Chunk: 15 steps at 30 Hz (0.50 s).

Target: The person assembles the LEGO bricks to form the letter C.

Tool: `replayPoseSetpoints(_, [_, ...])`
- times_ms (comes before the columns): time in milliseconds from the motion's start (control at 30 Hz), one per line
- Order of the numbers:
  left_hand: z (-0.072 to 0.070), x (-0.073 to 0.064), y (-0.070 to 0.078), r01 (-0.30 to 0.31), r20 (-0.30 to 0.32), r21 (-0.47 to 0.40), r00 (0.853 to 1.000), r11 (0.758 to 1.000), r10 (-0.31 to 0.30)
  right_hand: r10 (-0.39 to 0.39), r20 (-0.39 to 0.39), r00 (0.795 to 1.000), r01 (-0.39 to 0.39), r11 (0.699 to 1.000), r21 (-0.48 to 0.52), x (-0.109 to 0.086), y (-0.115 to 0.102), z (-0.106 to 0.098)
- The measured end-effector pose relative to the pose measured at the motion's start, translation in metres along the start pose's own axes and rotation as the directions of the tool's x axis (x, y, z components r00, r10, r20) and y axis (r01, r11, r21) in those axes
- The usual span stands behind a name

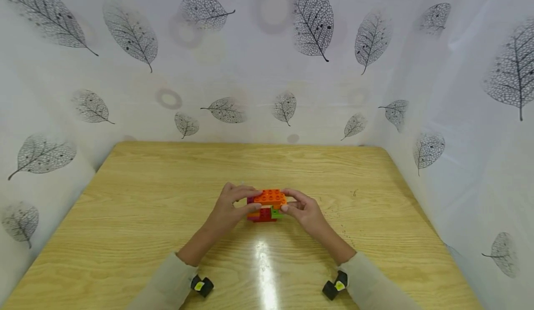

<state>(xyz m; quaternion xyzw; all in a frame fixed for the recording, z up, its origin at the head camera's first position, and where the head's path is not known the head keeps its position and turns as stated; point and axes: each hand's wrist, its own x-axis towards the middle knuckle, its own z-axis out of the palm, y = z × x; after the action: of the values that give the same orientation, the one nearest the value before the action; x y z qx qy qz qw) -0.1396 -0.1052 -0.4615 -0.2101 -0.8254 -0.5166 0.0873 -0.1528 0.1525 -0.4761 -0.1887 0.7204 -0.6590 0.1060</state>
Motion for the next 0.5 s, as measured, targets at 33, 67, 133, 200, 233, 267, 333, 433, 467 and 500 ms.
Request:
replayPoseSetpoints(33, [0.0001, 0.0, -0.0001, 0.005, 0.001, -0.003, 1.0, 1.0, -0.005, -0.01, 0.014, 1.0, 0.01, 1.0, 0.006, 0.0001, 0.0002, -0.0003])
replayPoseSetpoints(67, [0.0003, 0.0002, -0.0004, 0.009, 0.002, -0.003, 1.0, 1.0, -0.009, -0.021, 0.027, 0.999, 0.021, 1.0, 0.012, 0.0001, 0.0005, -0.0005])
replayPoseSetpoints(133, [0.0005, 0.0005, -0.001, 0.012, 0.005, -0.004, 1.0, 1.0, -0.012, -0.039, 0.051, 0.998, 0.037, 0.999, 0.032, 0.0001, 0.0006, -0.001])
replayPoseSetpoints(200, [0.0007, 0.001, -0.0017, 0.017, 0.007, -0.001, 1.0, 1.0, -0.017, -0.042, 0.064, 0.997, 0.039, 0.998, 0.051, 0.0001, 0.0008, -0.0014])
replayPoseSetpoints(233, [0.0008, 0.0012, -0.0021, 0.018, 0.008, 0.002, 1.0, 1.0, -0.018, -0.039, 0.068, 0.997, 0.034, 0.997, 0.065, 0.0001, 0.0008, -0.0015])
replayPoseSetpoints(267, [0.0008, 0.0015, -0.0023, 0.02, 0.009, 0.003, 1.0, 1.0, -0.02, -0.037, 0.072, 0.997, 0.032, 0.996, 0.08, 0.0001, 0.0009, -0.0016])
replayPoseSetpoints(333, [0.0008, 0.0015, -0.0023, 0.028, 0.013, 0.003, 1.0, 1.0, -0.028, -0.023, 0.076, 0.997, 0.015, 0.993, 0.113, 0.0002, 0.0011, -0.0017])
replayPoseSetpoints(433, [0.0008, 0.001, -0.0014, 0.04, 0.021, -0.002, 0.999, 0.999, -0.04, -0.004, 0.083, 0.997, -0.008, 0.99, 0.144, 0.0003, 0.0019, -0.0014])
replayPoseSetpoints(467, [0.0008, 0.0009, -0.001, 0.044, 0.023, -0.004, 0.999, 0.999, -0.044, 0.0, 0.084, 0.996, -0.013, 0.989, 0.149, 0.0002, 0.0022, -0.0014])
replayPoseSetpoints(500, [0.0008, 0.0006, -0.0005, 0.047, 0.025, -0.009, 0.999, 0.999, -0.047, 0.006, 0.084, 0.996, -0.019, 0.988, 0.155, 0.0002, 0.0025, -0.0013])
